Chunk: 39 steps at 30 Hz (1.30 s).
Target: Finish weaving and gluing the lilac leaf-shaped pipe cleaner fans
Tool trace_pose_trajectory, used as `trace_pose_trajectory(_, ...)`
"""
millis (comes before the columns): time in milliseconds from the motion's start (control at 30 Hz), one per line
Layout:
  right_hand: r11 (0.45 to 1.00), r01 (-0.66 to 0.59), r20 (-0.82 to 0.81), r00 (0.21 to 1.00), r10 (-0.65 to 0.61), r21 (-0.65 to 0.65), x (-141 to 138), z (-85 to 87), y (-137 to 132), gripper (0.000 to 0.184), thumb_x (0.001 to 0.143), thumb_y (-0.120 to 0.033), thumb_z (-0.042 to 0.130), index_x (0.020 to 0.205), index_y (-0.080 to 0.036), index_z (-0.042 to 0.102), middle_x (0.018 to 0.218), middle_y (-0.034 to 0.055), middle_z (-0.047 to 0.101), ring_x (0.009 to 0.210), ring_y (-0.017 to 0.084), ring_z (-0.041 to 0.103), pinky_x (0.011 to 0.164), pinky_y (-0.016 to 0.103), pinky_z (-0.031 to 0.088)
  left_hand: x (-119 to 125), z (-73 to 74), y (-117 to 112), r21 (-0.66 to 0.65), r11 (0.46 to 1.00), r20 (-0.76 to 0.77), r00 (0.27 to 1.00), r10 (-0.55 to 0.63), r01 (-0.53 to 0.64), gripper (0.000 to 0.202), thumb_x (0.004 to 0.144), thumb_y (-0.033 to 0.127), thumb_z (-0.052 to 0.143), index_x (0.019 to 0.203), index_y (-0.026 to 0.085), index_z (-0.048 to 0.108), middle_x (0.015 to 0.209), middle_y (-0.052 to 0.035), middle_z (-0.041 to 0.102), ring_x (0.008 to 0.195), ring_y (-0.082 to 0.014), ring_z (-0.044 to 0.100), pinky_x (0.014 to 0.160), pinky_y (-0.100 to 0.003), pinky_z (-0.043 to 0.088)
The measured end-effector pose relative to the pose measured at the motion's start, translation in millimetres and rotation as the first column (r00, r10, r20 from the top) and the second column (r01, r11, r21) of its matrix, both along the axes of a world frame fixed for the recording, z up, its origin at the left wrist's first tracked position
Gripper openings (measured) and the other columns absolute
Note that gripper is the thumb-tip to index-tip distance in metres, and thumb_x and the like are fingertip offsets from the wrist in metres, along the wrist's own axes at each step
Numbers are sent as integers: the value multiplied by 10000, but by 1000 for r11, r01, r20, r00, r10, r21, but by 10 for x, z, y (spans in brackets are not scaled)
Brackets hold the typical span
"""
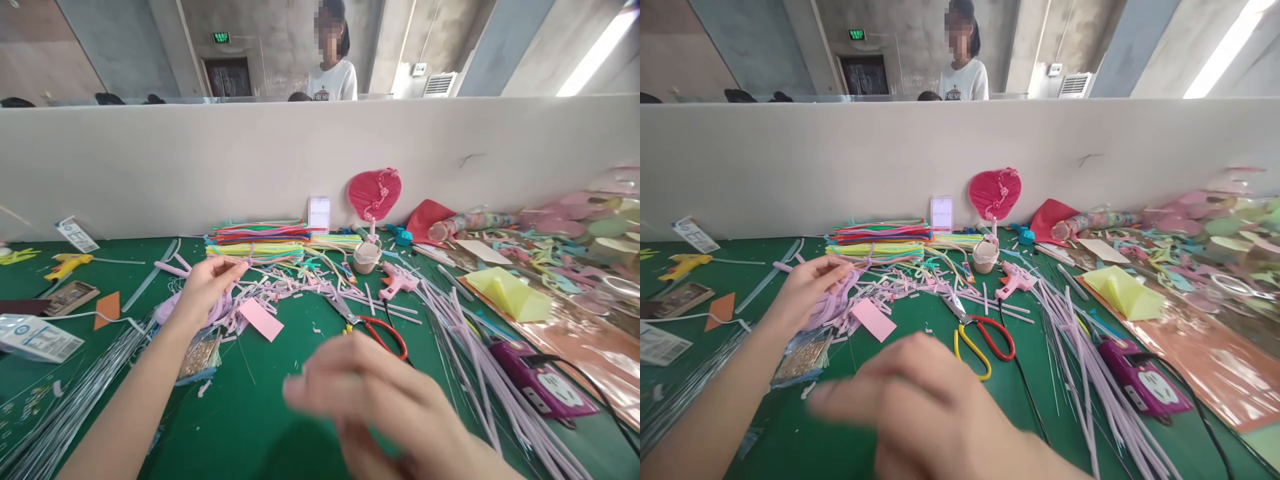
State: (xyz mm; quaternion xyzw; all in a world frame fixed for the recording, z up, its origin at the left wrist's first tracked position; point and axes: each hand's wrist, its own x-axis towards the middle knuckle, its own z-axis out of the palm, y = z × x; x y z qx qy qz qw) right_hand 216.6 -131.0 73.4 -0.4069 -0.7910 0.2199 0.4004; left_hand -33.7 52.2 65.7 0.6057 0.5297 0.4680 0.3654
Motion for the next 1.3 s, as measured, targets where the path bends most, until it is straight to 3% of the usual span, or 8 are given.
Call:
trace_pose_trajectory(100,997,77,-62,995,-77,-1,-83,7,503,338,939,-208,404,1228,-275,566,1195,86,598,1149,219,555,964,419,488,2,-170,-143,-120,989,356,934,-35,82,256,667,374,782,746,175,642,641,31,554,567,-75,480,475,-162,348)
trace_pose_trajectory(200,967,120,-75,987,-140,-224,-149,-329,767,351,919,-381,512,1239,-243,551,1241,98,590,1137,237,565,920,399,496,167,-399,-228,-206,966,475,879,-40,155,283,682,390,777,777,175,620,636,45,539,544,-60,481,465,-150,347)
trace_pose_trajectory(333,725,-164,-245,969,-7,-669,-202,-767,876,426,918,-504,471,1198,-192,540,952,67,722,677,134,647,540,232,493,451,-664,-344,-279,931,493,867,-73,237,280,729,404,736,797,159,619,619,36,547,514,-66,493,455,-165,364)
trace_pose_trajectory(467,605,-219,-283,959,-11,-766,-217,-921,894,333,880,-484,517,985,-172,572,702,16,706,418,74,521,373,171,378,573,-775,-443,-343,899,483,872,-80,273,284,735,391,736,824,143,630,661,2,602,555,-85,548,456,-168,379)
trace_pose_trajectory(800,700,126,-75,966,-249,-703,-93,-974,1005,374,910,-504,449,1063,-175,540,761,42,716,372,106,558,336,218,399,621,-839,-513,-339,898,253,946,-201,281,388,826,473,590,1082,182,562,957,-78,680,755,-180,673,609,-267,516)
trace_pose_trajectory(1033,848,430,336,884,-325,-311,169,-476,929,281,910,-356,498,1096,-202,641,890,53,739,679,208,685,668,312,487,620,-1015,-489,-240,913,23,942,-335,330,328,860,476,527,964,178,616,889,-76,689,729,-186,673,587,-271,524)
trace_pose_trajectory(1167,754,593,550,744,-379,-282,823,-253,770,263,883,-387,511,1003,-228,683,774,50,731,675,238,678,616,315,463,620,-1013,-501,-241,916,2,943,-331,322,297,862,451,530,958,185,624,883,-73,692,734,-184,671,602,-270,525)
trace_pose_trajectory(1300,529,824,672,510,-537,-203,1645,-321,426,305,855,-449,504,946,-219,683,783,83,719,625,254,658,564,330,435,649,-967,-528,-234,924,-15,949,-315,303,290,843,453,553,932,188,631,848,-68,686,717,-187,666,590,-266,517)
